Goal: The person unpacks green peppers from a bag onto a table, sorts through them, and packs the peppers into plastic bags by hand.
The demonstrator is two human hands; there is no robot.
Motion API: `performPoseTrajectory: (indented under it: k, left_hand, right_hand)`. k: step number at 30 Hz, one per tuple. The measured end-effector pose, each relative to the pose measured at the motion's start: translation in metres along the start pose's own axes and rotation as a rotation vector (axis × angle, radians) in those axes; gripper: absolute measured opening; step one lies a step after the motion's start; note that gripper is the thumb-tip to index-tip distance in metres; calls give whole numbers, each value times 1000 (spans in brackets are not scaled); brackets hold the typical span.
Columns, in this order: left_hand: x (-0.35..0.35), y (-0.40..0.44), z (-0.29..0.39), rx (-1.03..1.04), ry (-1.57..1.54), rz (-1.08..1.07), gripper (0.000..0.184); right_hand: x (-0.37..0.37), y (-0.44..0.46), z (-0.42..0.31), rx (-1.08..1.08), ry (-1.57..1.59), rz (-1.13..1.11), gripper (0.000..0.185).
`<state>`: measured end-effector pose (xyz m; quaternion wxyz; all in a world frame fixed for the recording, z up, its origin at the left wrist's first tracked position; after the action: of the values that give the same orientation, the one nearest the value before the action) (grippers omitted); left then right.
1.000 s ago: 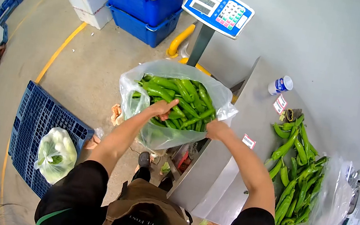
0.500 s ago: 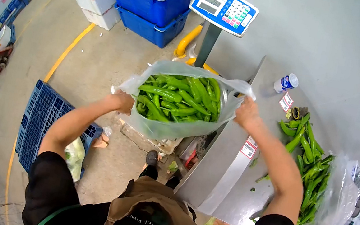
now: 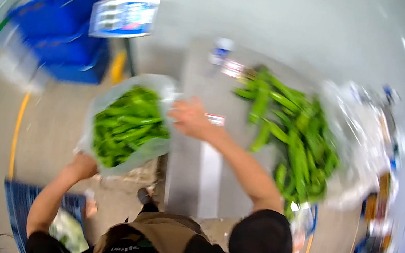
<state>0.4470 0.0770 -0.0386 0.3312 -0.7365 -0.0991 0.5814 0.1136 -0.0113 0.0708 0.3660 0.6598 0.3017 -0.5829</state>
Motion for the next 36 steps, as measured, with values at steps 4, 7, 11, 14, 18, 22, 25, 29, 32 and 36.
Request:
performPoseTrajectory:
  k: [4,7,11,14,18,22,25,29,32,36]
  left_hand:
    - [-35,0,12,77,-15,15,28]
    - [-102,-5,54,238,-189,178,29]
    - [-195,17,159,562,-689,232,26]
    - [-226,83,256,633,-814,289,31]
    - [-254,211,382,409,-814,291,62]
    - [-272,294,476,389,-1343,64,46]
    - [-278,313,516,252,-1341,198,61]
    - [-288,308,527,-209,-1260,72,50]
    - [-282,315,531,-223,-1354,43,44]
    - [-300,299,515,20,-1560,96,41]
  right_hand:
    - [-31,-114,-3,389,297,439,47]
    - [-15,-224,4,820,350,603,55]
    - [-33,-333,12,1178,93,470,86]
    - [-33,-372,66,1184,-182,129,105]
    - [-27,-387,142,962,-267,-236,119]
    - [-12,-399,197,848,-82,-163,129]
    - [11,-399,216,911,-30,-249,133]
    - [25,-389,215,816,-56,-178,101]
    - [20,-386,206,748,-99,-140,71]
    - [-11,-376,194,683,-42,96,62]
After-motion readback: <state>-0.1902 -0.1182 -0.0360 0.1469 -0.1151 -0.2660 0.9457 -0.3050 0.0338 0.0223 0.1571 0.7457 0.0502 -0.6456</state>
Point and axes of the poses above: each hand's wrist, its own y-axis towards the middle knuckle, its own x-axis out of the palm, z = x × y, the point moved 6 cm from there along y, towards the middle knuckle, and after that the axes turned 12 degrees about -x, right-handed, at the moved point
